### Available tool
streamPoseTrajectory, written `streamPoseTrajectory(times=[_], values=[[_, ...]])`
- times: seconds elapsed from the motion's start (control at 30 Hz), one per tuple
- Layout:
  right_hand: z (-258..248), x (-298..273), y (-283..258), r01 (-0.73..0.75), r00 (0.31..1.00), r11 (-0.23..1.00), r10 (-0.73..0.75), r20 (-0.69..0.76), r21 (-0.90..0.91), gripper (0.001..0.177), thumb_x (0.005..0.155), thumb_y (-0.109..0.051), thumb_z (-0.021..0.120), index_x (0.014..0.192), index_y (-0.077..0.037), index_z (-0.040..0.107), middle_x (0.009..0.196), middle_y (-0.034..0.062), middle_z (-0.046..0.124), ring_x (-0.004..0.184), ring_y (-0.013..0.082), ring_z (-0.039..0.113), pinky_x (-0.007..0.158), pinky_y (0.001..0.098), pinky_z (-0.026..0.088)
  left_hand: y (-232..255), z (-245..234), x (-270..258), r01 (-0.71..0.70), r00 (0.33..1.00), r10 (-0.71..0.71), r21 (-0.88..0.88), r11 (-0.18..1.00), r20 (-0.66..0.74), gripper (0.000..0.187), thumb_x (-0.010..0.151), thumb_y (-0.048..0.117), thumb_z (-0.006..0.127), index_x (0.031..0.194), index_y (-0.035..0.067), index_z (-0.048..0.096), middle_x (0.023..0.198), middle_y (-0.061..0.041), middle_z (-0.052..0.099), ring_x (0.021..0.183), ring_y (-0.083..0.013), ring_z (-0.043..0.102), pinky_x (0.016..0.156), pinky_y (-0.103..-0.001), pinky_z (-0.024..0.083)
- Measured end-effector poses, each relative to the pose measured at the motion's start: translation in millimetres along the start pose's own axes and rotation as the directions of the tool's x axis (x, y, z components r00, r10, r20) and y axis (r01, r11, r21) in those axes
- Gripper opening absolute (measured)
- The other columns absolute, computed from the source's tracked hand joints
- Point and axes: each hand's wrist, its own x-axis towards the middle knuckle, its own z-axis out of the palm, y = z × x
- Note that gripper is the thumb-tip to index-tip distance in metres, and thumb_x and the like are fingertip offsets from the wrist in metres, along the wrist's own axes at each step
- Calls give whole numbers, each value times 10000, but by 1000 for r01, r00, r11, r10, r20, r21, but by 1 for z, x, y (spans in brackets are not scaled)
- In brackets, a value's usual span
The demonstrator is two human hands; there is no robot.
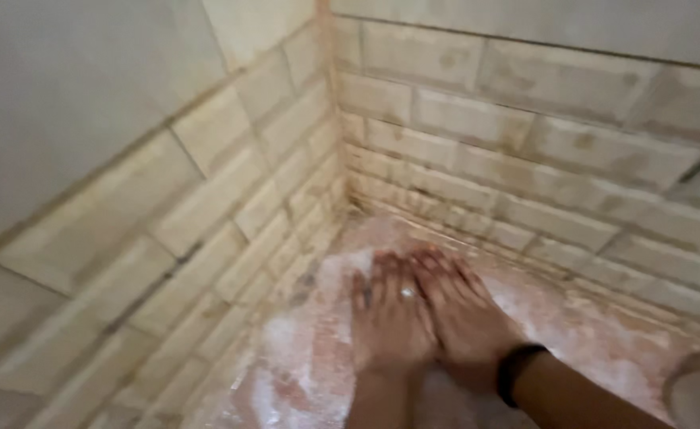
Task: The person scrubs a tiled floor by hand using a small brush and soapy water.
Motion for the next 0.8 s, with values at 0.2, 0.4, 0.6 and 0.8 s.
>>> streamPoseTrajectory(times=[0.2,0.4,0.6,0.8], values=[[-24,-17,-2,-40,987,998,32,158,49,756,790,-227,563,1439,99,353,1493,297,391,1438,453,302,1209,525,153,31,-25,-11,95,984,-97,24,995,151,631,955,329,330,1527,62,341,1685,-130,209,1570,-291,30,1212,-541,-35],[-35,-92,-33,-79,997,988,78,18,134,729,811,-252,621,1402,115,404,1437,302,441,1393,448,357,1181,541,198,58,-32,-77,-17,964,35,-71,997,264,621,967,340,346,1511,42,368,1627,-195,217,1547,-322,2,1202,-604,-80],[-47,-97,-9,-70,980,997,64,190,25,848,722,-280,672,1419,101,375,1448,289,430,1385,440,348,1163,553,209,71,-26,-59,-85,964,82,-1,996,254,600,950,345,338,1488,85,394,1664,-130,215,1577,-287,0,1208,-623,-98],[-50,-52,36,-138,972,990,135,193,2,864,762,-336,674,1458,66,360,1484,292,402,1372,443,341,1129,555,219,86,-25,8,-54,966,27,100,993,258,622,981,349,287,1557,117,325,1669,-99,216,1569,-256,21,1216,-606,-71]])
